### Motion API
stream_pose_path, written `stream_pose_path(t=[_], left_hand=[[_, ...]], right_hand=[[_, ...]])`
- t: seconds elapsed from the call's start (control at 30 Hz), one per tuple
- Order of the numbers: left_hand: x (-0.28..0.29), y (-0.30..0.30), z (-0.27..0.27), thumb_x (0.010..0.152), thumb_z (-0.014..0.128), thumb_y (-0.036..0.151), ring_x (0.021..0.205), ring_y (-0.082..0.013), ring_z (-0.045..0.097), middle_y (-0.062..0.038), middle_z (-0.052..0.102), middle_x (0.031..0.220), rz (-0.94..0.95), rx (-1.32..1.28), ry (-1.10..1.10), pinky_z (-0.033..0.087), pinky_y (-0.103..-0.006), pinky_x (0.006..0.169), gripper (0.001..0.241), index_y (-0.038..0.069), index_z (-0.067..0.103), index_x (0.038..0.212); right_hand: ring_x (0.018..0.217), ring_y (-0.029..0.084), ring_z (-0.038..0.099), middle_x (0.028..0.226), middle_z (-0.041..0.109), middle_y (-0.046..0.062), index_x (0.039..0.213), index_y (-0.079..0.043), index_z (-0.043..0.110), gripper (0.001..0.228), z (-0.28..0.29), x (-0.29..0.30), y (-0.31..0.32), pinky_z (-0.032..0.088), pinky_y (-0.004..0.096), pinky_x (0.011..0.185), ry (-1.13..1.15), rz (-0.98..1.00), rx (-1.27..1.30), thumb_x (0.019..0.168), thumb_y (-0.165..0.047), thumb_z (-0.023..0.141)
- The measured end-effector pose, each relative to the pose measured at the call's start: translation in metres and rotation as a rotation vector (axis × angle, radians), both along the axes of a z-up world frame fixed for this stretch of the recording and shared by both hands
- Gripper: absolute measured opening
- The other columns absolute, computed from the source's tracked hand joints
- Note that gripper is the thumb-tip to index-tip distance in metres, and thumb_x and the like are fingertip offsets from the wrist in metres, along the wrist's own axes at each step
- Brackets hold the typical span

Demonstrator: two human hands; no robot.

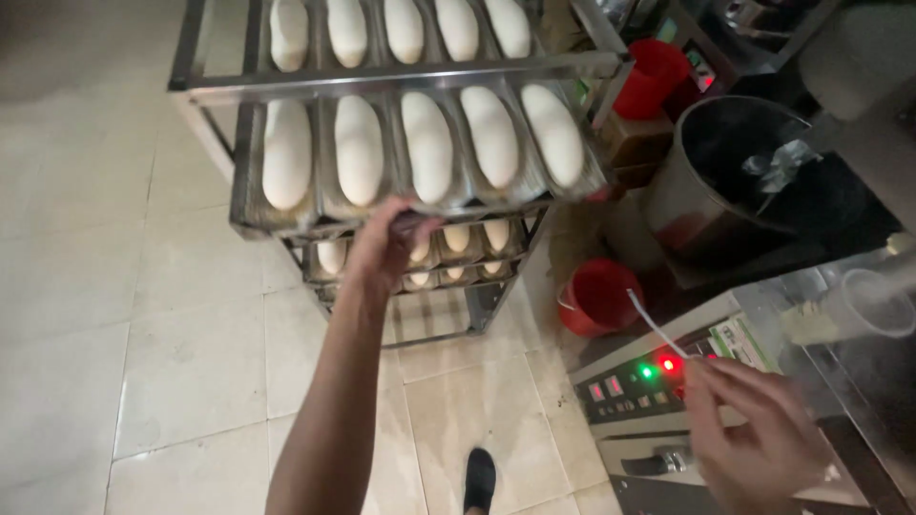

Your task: Slicing cucumbers on a cutting board and then scoring multiple loaves of bread dough on a rack using a blade.

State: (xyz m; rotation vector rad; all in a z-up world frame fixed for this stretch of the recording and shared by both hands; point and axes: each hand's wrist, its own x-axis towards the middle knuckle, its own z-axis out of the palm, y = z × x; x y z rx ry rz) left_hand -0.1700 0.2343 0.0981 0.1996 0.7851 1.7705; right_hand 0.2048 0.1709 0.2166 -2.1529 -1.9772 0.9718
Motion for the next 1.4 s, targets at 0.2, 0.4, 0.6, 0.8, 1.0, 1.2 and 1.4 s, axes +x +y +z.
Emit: stream_pose_path(t=[0.2, 0.4, 0.6, 0.8, 1.0, 1.2, 1.4], left_hand=[[-0.036, 0.084, 0.021, 0.087, 0.071, -0.007, 0.083, -0.0310, 0.078, -0.018, 0.072, 0.085, 0.148, -0.040, -0.062, 0.069, -0.0342, 0.079, 0.013, -0.004, 0.061, 0.094], [0.003, 0.079, 0.023, 0.082, 0.075, 0.034, 0.077, -0.0236, 0.070, -0.014, 0.071, 0.088, 0.227, 0.025, 0.095, 0.061, -0.0314, 0.073, 0.057, -0.002, 0.055, 0.121], [0.098, 0.034, -0.059, 0.095, 0.067, 0.047, 0.080, -0.0258, 0.078, -0.012, 0.076, 0.089, -0.286, -0.150, 0.046, 0.063, -0.0340, 0.076, 0.042, 0.009, 0.072, 0.111], [0.095, 0.009, -0.084, 0.095, 0.077, 0.025, 0.078, -0.0164, 0.074, -0.007, 0.072, 0.088, -0.225, -0.014, -0.222, 0.062, -0.0282, 0.075, 0.021, 0.005, 0.074, 0.103], [0.084, -0.017, -0.071, 0.091, 0.082, 0.022, 0.077, -0.0180, 0.073, -0.008, 0.069, 0.085, -0.142, 0.008, -0.244, 0.063, -0.0310, 0.075, 0.019, 0.005, 0.074, 0.093], [0.042, -0.007, -0.080, 0.099, 0.072, 0.047, 0.101, -0.0182, 0.070, -0.010, 0.070, 0.116, -0.296, 0.076, -0.041, 0.056, -0.0343, 0.094, 0.049, 0.006, 0.069, 0.125], [-0.051, 0.059, -0.065, 0.061, 0.080, 0.045, 0.151, -0.0421, 0.034, -0.028, 0.032, 0.163, 0.031, -0.091, -0.039, 0.031, -0.0477, 0.125, 0.121, -0.001, 0.025, 0.158]], right_hand=[[0.081, 0.025, 0.070, 0.096, 0.073, 0.023, 0.098, 0.012, 0.075, 0.014, -0.084, -0.012, 0.082, 0.057, 0.031, 0.071, 0.440, 0.485, 1.381, 0.087, 0.015, 0.082], [0.085, 0.027, 0.072, 0.098, 0.073, 0.022, 0.097, 0.009, 0.073, 0.009, -0.098, -0.067, 0.135, 0.059, 0.037, 0.080, 0.595, 0.488, 1.339, 0.091, 0.014, 0.078], [0.063, 0.021, 0.069, 0.085, 0.076, 0.014, 0.082, 0.000, 0.081, 0.007, -0.119, -0.128, 0.153, 0.058, 0.032, 0.066, 0.760, 0.547, 1.468, 0.080, 0.004, 0.086], [0.058, 0.022, 0.068, 0.083, 0.075, 0.013, 0.084, 0.003, 0.080, 0.007, -0.115, -0.160, 0.114, 0.059, 0.032, 0.057, 0.866, 0.663, 1.333, 0.081, 0.005, 0.086], [0.069, 0.027, 0.074, 0.086, 0.076, 0.018, 0.092, 0.006, 0.077, 0.011, -0.127, -0.178, 0.096, 0.058, 0.035, 0.061, 1.020, 0.592, 1.052, 0.084, 0.007, 0.084], [0.083, 0.028, 0.075, 0.093, 0.076, 0.020, 0.094, 0.008, 0.075, 0.012, -0.140, -0.175, 0.111, 0.059, 0.036, 0.072, 1.065, 0.553, 1.001, 0.085, 0.008, 0.083], [0.088, 0.025, 0.069, 0.102, 0.071, 0.024, 0.107, 0.013, 0.069, 0.009, -0.129, -0.155, 0.116, 0.059, 0.030, 0.082, 0.945, 0.467, 0.901, 0.098, 0.012, 0.072]])
